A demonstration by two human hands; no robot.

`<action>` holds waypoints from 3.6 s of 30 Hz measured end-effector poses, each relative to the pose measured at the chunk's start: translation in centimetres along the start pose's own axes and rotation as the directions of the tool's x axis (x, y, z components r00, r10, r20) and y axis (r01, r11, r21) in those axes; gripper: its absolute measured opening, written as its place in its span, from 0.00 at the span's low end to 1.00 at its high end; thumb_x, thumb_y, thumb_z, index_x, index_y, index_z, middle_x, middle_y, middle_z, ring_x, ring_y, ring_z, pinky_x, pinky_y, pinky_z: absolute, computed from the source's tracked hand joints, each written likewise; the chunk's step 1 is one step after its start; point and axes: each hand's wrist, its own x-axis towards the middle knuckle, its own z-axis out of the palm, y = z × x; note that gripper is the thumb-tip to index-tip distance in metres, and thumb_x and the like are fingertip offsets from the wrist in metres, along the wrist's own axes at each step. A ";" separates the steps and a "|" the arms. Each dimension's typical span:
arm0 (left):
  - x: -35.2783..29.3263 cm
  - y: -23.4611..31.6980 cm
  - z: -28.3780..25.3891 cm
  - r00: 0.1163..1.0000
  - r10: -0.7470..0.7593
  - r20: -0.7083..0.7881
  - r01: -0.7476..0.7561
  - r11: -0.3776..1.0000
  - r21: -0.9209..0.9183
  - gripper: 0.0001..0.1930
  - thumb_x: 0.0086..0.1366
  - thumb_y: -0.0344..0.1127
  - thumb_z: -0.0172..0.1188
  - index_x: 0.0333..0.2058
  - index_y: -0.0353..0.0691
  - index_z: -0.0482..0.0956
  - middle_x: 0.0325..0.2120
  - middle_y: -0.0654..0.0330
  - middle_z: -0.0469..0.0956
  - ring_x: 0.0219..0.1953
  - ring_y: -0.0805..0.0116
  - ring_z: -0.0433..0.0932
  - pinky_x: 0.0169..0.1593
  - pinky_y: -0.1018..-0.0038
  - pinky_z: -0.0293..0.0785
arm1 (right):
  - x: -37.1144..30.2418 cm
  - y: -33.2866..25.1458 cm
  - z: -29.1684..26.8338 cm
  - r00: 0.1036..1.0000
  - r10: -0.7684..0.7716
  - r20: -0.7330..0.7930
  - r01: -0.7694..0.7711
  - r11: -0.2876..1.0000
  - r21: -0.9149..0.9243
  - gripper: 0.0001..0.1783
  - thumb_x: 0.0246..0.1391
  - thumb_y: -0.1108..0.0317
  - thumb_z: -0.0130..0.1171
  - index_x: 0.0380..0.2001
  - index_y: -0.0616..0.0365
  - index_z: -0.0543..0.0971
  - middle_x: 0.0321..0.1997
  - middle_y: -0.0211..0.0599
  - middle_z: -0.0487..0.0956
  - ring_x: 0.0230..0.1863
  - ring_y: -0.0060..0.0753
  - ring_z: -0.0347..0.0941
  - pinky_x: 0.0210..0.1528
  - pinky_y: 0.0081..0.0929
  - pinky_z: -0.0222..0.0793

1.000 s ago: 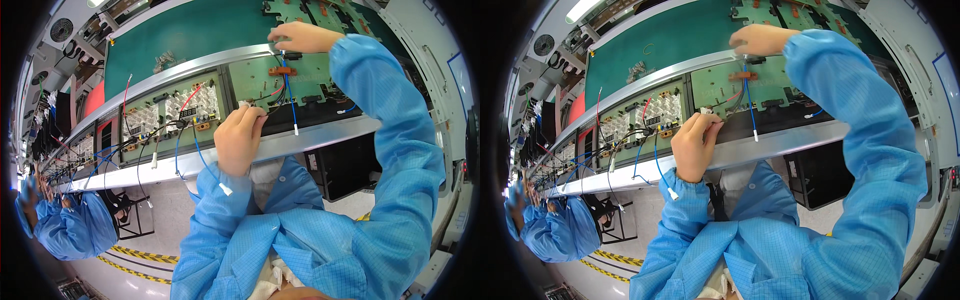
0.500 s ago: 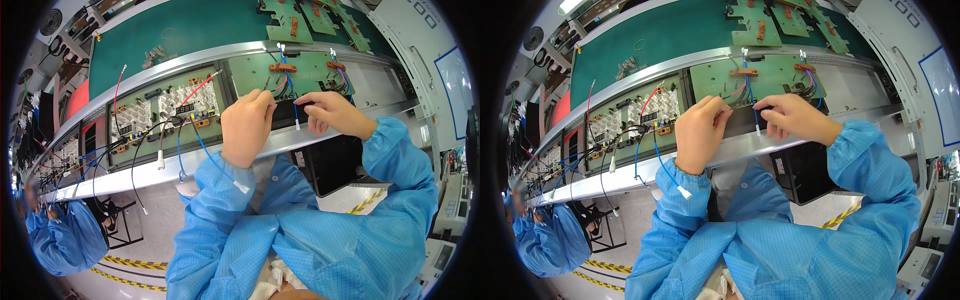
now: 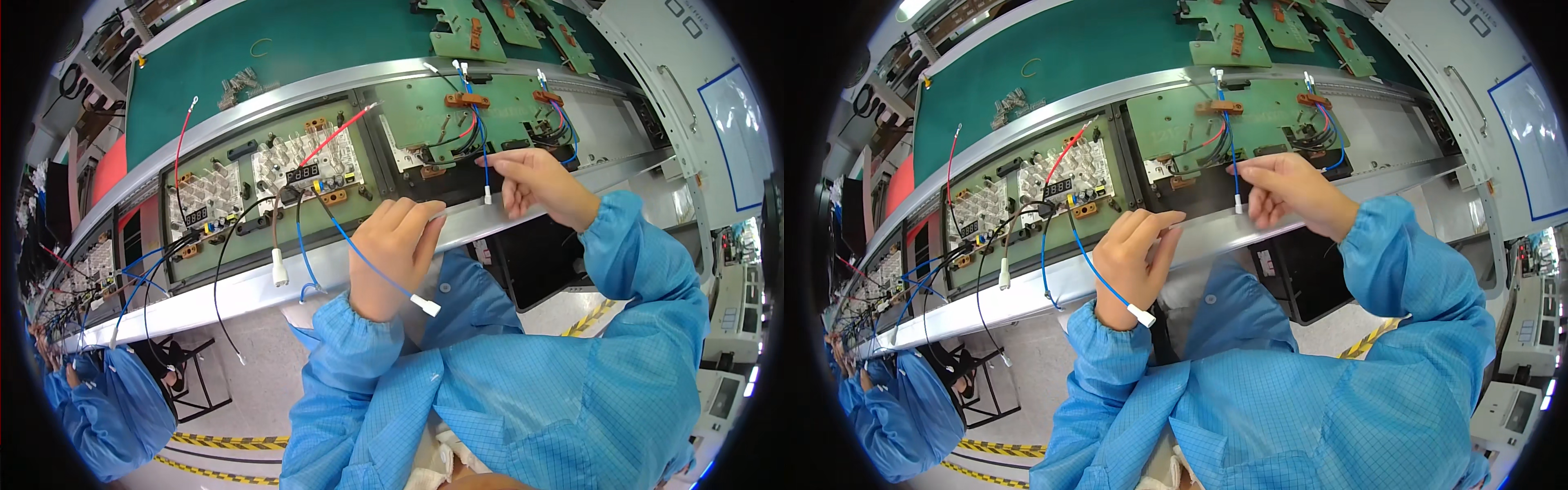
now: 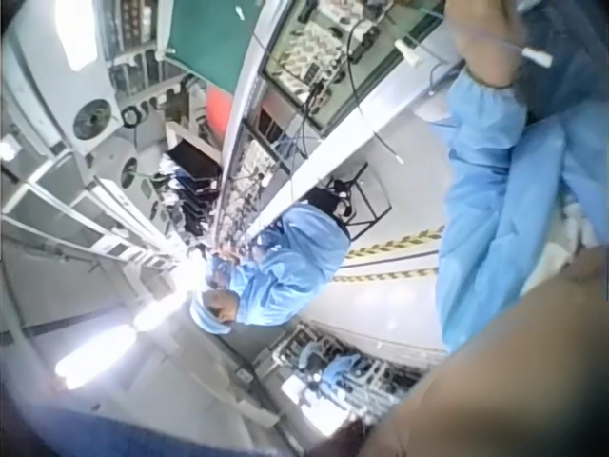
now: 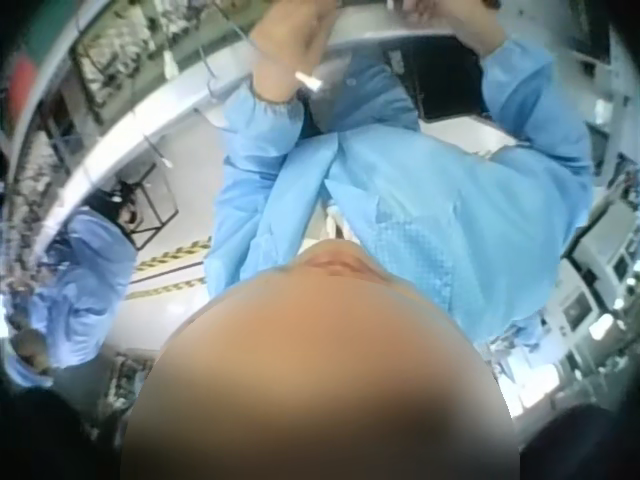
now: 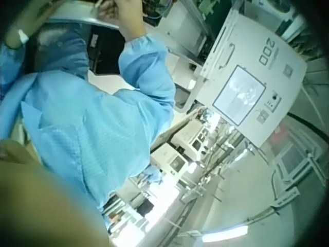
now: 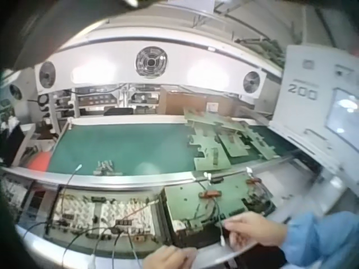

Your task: Perform assembly, wiring, and soldering tasks on printed circuit boards at a manufacturing workstation.

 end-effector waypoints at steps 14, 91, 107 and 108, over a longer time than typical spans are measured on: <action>-0.9 0.1 -1.1 0.999 0.040 -0.021 -0.041 0.998 -0.044 0.07 0.53 0.28 0.63 0.32 0.42 0.79 0.20 0.61 0.72 0.22 0.61 0.72 0.26 0.69 0.66 | -0.4 0.3 1.8 0.994 0.066 0.089 -0.110 0.610 0.785 0.17 0.67 0.56 0.40 0.44 0.57 0.71 0.50 0.47 0.76 0.54 0.40 0.73 0.41 0.18 0.78; -1.7 2.9 3.3 0.943 -0.136 0.304 -0.022 0.885 0.466 0.38 0.51 0.45 0.65 0.59 0.33 0.63 0.58 0.50 0.65 0.65 0.54 0.57 0.63 0.37 0.41 | 6.7 15.1 -21.8 0.947 -0.035 -0.320 0.131 0.950 0.284 0.22 0.61 0.59 0.52 0.53 0.61 0.72 0.45 0.36 0.78 0.43 0.25 0.76 0.42 0.24 0.75; 3.0 2.2 16.6 0.932 0.060 0.357 -0.198 0.911 0.362 0.37 0.57 0.43 0.61 0.63 0.41 0.57 0.49 0.33 0.69 0.58 0.41 0.63 0.62 0.49 0.54 | 2.4 22.3 -24.3 0.192 -0.597 -0.779 0.356 0.782 -0.512 0.18 0.59 0.77 0.44 0.52 0.60 0.73 0.59 0.42 0.71 0.60 0.35 0.66 0.63 0.29 0.57; 3.1 2.0 17.8 0.931 0.080 0.355 -0.213 0.912 0.351 0.36 0.57 0.43 0.61 0.63 0.41 0.59 0.49 0.33 0.69 0.59 0.41 0.62 0.62 0.49 0.54 | 1.8 20.6 -21.4 0.202 -0.650 -0.732 0.413 0.735 -0.538 0.18 0.58 0.79 0.43 0.51 0.60 0.73 0.59 0.42 0.70 0.61 0.35 0.65 0.64 0.30 0.57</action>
